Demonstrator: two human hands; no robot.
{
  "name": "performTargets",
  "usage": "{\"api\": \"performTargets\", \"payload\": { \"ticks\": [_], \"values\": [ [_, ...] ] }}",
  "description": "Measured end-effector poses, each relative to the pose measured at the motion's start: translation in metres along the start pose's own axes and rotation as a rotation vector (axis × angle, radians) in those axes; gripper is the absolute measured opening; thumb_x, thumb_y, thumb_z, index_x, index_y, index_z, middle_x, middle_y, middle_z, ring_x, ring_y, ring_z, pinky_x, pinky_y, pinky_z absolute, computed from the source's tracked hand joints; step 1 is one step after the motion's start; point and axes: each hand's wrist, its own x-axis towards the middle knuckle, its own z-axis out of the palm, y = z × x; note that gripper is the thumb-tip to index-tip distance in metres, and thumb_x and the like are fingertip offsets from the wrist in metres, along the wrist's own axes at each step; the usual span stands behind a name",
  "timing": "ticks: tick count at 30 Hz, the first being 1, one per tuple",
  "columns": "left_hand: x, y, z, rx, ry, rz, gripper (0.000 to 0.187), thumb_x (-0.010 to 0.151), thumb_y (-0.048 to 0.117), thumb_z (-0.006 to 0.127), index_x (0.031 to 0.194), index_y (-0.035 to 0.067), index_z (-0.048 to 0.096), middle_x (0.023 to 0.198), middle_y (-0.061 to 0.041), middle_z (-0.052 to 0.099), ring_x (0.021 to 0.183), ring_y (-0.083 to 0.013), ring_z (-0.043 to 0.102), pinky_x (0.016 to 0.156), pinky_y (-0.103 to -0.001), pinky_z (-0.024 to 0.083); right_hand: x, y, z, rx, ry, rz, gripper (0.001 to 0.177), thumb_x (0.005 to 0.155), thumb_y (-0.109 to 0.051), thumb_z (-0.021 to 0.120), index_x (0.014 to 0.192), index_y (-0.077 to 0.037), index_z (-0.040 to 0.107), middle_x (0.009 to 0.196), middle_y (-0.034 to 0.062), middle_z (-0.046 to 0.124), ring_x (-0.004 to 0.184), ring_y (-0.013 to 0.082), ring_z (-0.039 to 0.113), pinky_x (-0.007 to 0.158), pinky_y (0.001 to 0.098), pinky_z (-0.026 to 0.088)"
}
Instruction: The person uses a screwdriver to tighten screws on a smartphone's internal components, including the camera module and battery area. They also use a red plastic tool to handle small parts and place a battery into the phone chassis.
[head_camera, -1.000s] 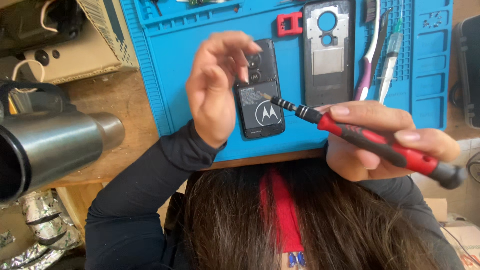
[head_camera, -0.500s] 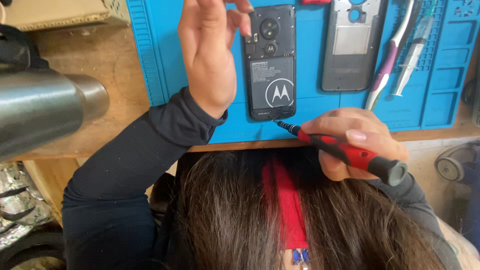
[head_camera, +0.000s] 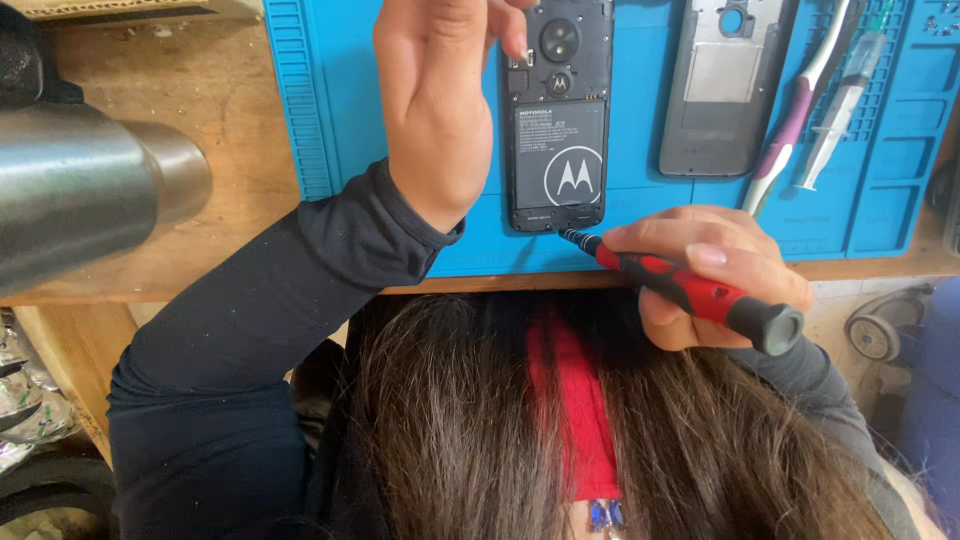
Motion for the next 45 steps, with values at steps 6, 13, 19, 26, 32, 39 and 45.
{"api": "performTargets", "payload": {
  "ticks": [6, 13, 19, 26, 32, 39, 45],
  "values": [
    [0.000, 0.043, -0.001, 0.157, -0.311, 0.277, 0.040, 0.105, 0.042, 0.033, 0.106, 0.006, 0.048, 0.101, -0.009, 0.053, 0.093, -0.0249, 0.056, 0.089, -0.039, 0.046, 0.006, 0.001, 0.006, -0.012, 0.027, 0.037, 0.034, 0.099, -0.017, 0.056, 0.126, -0.008, 0.038, 0.091, 0.0266, 0.065, 0.073, 0.0326, 0.071, 0.062, 0.0368, 0.056],
    [0.010, 0.069, 0.012, 0.291, -0.528, 1.007, 0.020, 0.100, 0.019, 0.061, 0.105, 0.004, 0.073, 0.109, -0.008, 0.068, 0.082, -0.0146, 0.066, 0.072, -0.026, 0.057, 0.005, 0.003, 0.010, 0.001, 0.111, 0.138, 0.036, 0.091, -0.013, 0.064, 0.118, -0.004, 0.042, 0.090, 0.0253, 0.065, 0.074, 0.0323, 0.071, 0.065, 0.0363, 0.056],
    [-0.010, 0.064, 0.026, 0.300, -0.303, 0.699, 0.017, 0.089, 0.007, 0.075, 0.104, 0.011, 0.067, 0.100, -0.002, 0.072, 0.080, -0.0144, 0.070, 0.077, -0.030, 0.058, 0.001, 0.006, 0.014, 0.056, 0.156, 0.245, 0.038, 0.084, -0.007, 0.071, 0.111, -0.001, 0.045, 0.090, 0.0253, 0.065, 0.077, 0.0331, 0.072, 0.069, 0.0371, 0.056],
    [-0.025, 0.043, -0.031, 0.623, -0.709, 0.599, 0.016, 0.097, -0.004, 0.065, 0.085, -0.001, 0.056, 0.081, -0.012, 0.050, 0.070, -0.0244, 0.040, 0.062, -0.037, 0.034, 0.006, 0.006, 0.008, 0.115, 0.124, 0.253, 0.038, 0.090, -0.007, 0.065, 0.119, -0.009, 0.041, 0.086, 0.0262, 0.064, 0.079, 0.0351, 0.070, 0.072, 0.0387, 0.058],
    [-0.057, 0.033, -0.040, 0.939, -0.730, 0.719, 0.010, 0.096, 0.003, 0.068, 0.089, 0.003, 0.061, 0.088, -0.009, 0.060, 0.070, -0.0228, 0.050, 0.056, -0.035, 0.034, 0.005, 0.012, 0.008, 0.134, 0.133, 0.141, 0.039, 0.092, -0.009, 0.064, 0.122, -0.006, 0.039, 0.081, 0.0275, 0.062, 0.075, 0.0367, 0.073, 0.064, 0.0381, 0.059],
    [-0.058, 0.032, -0.039, 1.032, -0.746, 0.903, 0.005, 0.093, 0.003, 0.070, 0.089, 0.002, 0.068, 0.088, -0.006, 0.064, 0.070, -0.0173, 0.051, 0.058, -0.030, 0.037, 0.006, 0.008, 0.008, 0.097, 0.124, 0.174, 0.040, 0.091, -0.011, 0.066, 0.120, -0.007, 0.040, 0.084, 0.0266, 0.064, 0.077, 0.0372, 0.073, 0.066, 0.0389, 0.059],
    [-0.060, 0.029, -0.039, 1.021, -0.745, 0.930, 0.007, 0.092, 0.005, 0.072, 0.087, 0.003, 0.069, 0.092, -0.007, 0.066, 0.074, -0.0168, 0.055, 0.059, -0.029, 0.039, 0.008, 0.006, 0.009, 0.096, 0.122, 0.189, 0.039, 0.090, -0.010, 0.068, 0.118, -0.006, 0.041, 0.084, 0.0267, 0.065, 0.077, 0.0375, 0.073, 0.066, 0.0389, 0.059]
  ]
}}
